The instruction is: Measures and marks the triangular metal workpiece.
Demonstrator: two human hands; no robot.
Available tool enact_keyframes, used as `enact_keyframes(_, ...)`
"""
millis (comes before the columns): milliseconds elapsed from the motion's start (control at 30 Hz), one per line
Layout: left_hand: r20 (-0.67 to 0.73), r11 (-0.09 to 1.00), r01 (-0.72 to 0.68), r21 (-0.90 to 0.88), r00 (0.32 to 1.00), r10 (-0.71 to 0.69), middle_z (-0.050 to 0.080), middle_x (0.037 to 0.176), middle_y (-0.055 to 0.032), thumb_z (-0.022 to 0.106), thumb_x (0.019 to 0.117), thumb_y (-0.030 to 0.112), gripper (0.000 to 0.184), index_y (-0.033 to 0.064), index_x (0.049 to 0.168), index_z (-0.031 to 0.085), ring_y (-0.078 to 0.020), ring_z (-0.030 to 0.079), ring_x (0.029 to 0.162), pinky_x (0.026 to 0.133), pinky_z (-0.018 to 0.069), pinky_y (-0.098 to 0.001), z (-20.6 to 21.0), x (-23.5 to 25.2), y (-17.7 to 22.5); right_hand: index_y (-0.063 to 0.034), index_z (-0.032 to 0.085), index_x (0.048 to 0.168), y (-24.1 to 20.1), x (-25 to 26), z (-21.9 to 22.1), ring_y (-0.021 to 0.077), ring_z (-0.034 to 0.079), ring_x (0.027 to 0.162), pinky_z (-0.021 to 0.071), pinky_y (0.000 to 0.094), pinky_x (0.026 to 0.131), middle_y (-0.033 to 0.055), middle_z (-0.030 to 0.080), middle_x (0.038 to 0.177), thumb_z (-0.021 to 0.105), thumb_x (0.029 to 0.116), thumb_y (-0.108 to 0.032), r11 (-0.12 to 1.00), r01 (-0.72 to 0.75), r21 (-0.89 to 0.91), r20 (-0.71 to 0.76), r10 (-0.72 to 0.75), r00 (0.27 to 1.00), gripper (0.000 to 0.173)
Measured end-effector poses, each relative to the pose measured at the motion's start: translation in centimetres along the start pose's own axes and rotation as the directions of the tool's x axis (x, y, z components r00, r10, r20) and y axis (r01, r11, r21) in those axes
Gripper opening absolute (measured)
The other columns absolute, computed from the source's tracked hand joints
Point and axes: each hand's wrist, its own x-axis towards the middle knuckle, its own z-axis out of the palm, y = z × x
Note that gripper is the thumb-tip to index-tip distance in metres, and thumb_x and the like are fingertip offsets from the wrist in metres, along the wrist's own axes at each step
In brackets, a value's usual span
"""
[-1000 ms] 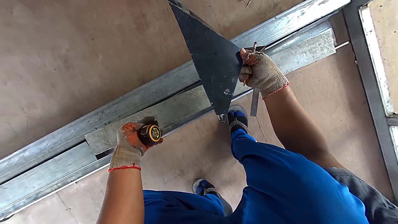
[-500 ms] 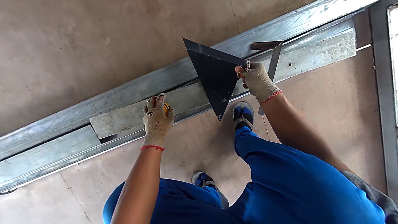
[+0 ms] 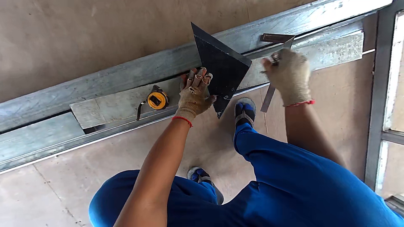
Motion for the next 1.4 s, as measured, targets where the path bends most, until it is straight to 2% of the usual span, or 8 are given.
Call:
enact_keyframes(200, 0.002, 0.999, 0.012, 0.04, 1.0, -0.012, 0.022, 0.171, 0.0021, 0.061, 0.0864, 0.067, 0.082, 0.0258, 0.155, 0.044, -0.0294, 0.01, 0.159, 0.124, 0.0071, -0.0608, 0.3, 0.0, -0.1, 0.0041, 0.067, 0.112, 6.7, 0.1, 2.4, 0.053, 0.063, 0.105, 0.0459, 0.0765, 0.088, 0.0324, 0.067, 0.107, 0.065, 0.0914, -0.065, 0.962, -0.261, 0.081, 0.078, 0.255, 0.964, 0.072)
enact_keyframes(267, 0.002, 0.998, 0.004, 0.066, 1.0, -0.004, 0.024, 0.171, 0.0013, 0.059, 0.0876, 0.068, 0.081, 0.0248, 0.155, 0.044, -0.031, 0.011, 0.159, 0.124, 0.0075, -0.0615, 0.6, -0.2, -0.2, 0.0022, 0.066, 0.115, 7.4, 0.1, 5.3, 0.0436, 0.066, 0.1, 0.05, 0.0681, 0.087, 0.0262, 0.069, 0.105, 0.074, 0.0898, -0.054, 0.897, -0.318, 0.308, 0.078, 0.309, 0.948, 0.062)
enact_keyframes(400, -0.045, 0.997, -0.021, 0.08, 0.999, 0.025, 0.029, 0.169, 0.0001, 0.057, 0.0902, 0.065, 0.076, 0.023, 0.153, 0.048, -0.0323, 0.014, 0.158, 0.124, 0.0077, -0.0631, 1.2, -0.5, -0.2, -0.0083, 0.063, 0.119, 7.9, -0.1, 7.2, 0.0127, 0.055, 0.065, 0.049, 0.0336, 0.056, 0.0046, 0.062, 0.09, 0.072, 0.096, -0.028, 0.627, -0.357, 0.692, 0.14, 0.369, 0.919, 0.032)
enact_keyframes(533, -0.15, 0.996, -0.094, 0.004, 0.984, 0.094, 0.038, 0.164, -0.003, 0.062, 0.0926, 0.051, 0.059, 0.0261, 0.145, 0.056, -0.0343, 0.023, 0.156, 0.122, 0.0123, -0.0653, 1.8, -0.9, -0.1, -0.0092, 0.062, 0.125, 7.6, -1.2, 4.5, 0.0067, 0.059, 0.068, 0.0543, 0.0256, 0.062, -0.0017, 0.064, 0.089, 0.065, 0.0996, -0.015, 0.451, -0.221, 0.865, 0.117, 0.246, 0.962, 0.027)
enact_keyframes(700, -0.202, 0.985, -0.161, -0.056, 0.968, 0.147, 0.052, 0.154, -0.0031, 0.064, 0.0932, 0.043, 0.047, 0.0231, 0.136, 0.064, -0.0348, 0.034, 0.151, 0.12, 0.0179, -0.0671, 1.8, -1.1, -0.1, -0.0105, 0.061, 0.122, 6.3, -2.6, 1.6, 0.0075, 0.065, 0.074, 0.0582, 0.0258, 0.067, -0.0035, 0.068, 0.093, 0.065, 0.0991, -0.016, 0.444, 0.112, 0.889, -0.073, -0.103, 0.992, 0.024)
enact_keyframes(967, -0.147, 0.98, -0.131, -0.15, 0.983, 0.109, 0.053, 0.153, 0.0, 0.067, 0.0913, 0.04, 0.047, 0.0233, 0.136, 0.065, -0.0304, 0.034, 0.152, 0.122, 0.0179, -0.0628, 0.7, -0.8, -0.3, -0.0086, 0.055, 0.119, 3.2, -0.6, -0.2, 0.008, 0.068, 0.08, 0.0571, 0.0267, 0.066, -0.0019, 0.072, 0.103, 0.065, 0.1009, -0.022, 0.452, 0.559, 0.695, -0.374, -0.437, 0.818, 0.025)
enact_keyframes(1133, -0.2, 0.983, -0.136, -0.124, 0.974, 0.11, 0.053, 0.153, -0.0054, 0.07, 0.0879, 0.039, 0.059, 0.0178, 0.141, 0.06, -0.0328, 0.038, 0.149, 0.121, 0.0214, -0.0626, 1.1, -0.8, -0.3, -0.0087, 0.053, 0.122, 2.2, -1.9, -0.1, 0.009, 0.068, 0.081, 0.0571, 0.0271, 0.065, -0.0021, 0.07, 0.099, 0.063, 0.1027, -0.027, 0.439, 0.57, 0.695, -0.378, -0.452, 0.808, 0.029)
enact_keyframes(1400, -0.209, 0.986, -0.096, -0.137, 0.976, 0.065, 0.051, 0.155, -0.0044, 0.067, 0.0902, 0.047, 0.052, 0.0189, 0.133, 0.066, -0.0327, 0.033, 0.152, 0.122, 0.0192, -0.0626, 1.5, -0.8, 0.0, -0.0148, 0.054, 0.125, 2.3, -7.4, 1.7, 0.005, 0.055, 0.057, 0.0455, 0.0195, 0.048, -0.0008, 0.067, 0.09, 0.055, 0.1051, -0.022, 0.51, 0.228, 0.829, -0.031, -0.365, 0.93, 0.021)
